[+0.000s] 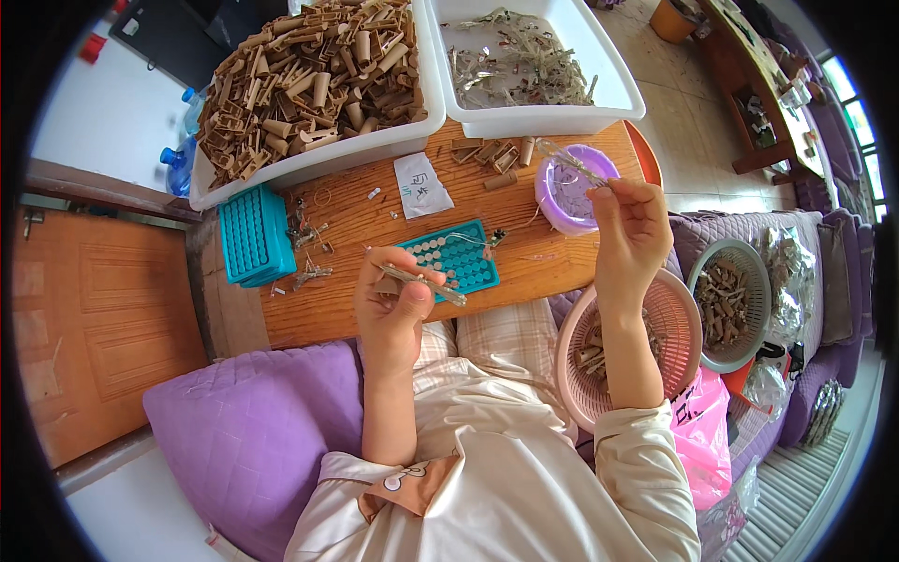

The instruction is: The person assembles electronic devices by hand, picking up plastic casings and components from containers and assembling them together on a table.

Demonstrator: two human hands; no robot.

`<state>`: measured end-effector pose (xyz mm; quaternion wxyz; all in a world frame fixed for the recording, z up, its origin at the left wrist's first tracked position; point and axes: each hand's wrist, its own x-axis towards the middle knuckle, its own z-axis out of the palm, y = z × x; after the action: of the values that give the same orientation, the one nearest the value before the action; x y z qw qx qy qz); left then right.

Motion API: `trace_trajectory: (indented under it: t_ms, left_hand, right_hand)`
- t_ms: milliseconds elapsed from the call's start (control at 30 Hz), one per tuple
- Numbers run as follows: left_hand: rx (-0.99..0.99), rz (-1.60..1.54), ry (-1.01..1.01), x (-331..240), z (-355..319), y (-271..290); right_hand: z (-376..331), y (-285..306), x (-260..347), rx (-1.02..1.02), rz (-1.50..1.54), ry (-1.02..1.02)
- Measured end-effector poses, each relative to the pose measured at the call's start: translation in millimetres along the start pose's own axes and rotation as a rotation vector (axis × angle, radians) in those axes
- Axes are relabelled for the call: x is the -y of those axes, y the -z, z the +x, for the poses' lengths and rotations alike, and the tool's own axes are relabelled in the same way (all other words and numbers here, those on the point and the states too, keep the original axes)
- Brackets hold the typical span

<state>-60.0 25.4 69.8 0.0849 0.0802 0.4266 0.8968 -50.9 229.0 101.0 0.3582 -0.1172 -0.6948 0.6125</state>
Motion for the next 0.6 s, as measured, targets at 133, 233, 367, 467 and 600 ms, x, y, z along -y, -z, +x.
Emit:
trace_trajectory:
  t_ms: [133, 233, 367, 467, 600]
  left_hand:
    - [-0.008, 0.017, -0.016, 2.1, 1.7, -1.0]
    - [-0.015, -0.002, -0.004, 1.3, 1.7, 0.6]
    - [-0.018, -0.004, 0.004, -0.5, 1.4, 2.5]
    - [-0.031, -0.014, 0.026, 0.9, -0.2, 1.9]
    - [-0.014, -0.024, 0.116, 0.2, -11.0, 1.5]
  right_hand:
    - [-0.5, 3.6, -3.7, 0.007, -0.016, 0.004]
    - [-0.4, 5.0, -4.4, 0.016, -0.013, -0.004]
    - [-1.3, 5.9, -5.3, 0.028, -0.045, -0.014]
    - [-2.4, 5.7, -7.2, 0.039, -0.039, -0.03]
    - [-6.3, -10.7, -15.8, 0.144, -0.115, -0.041]
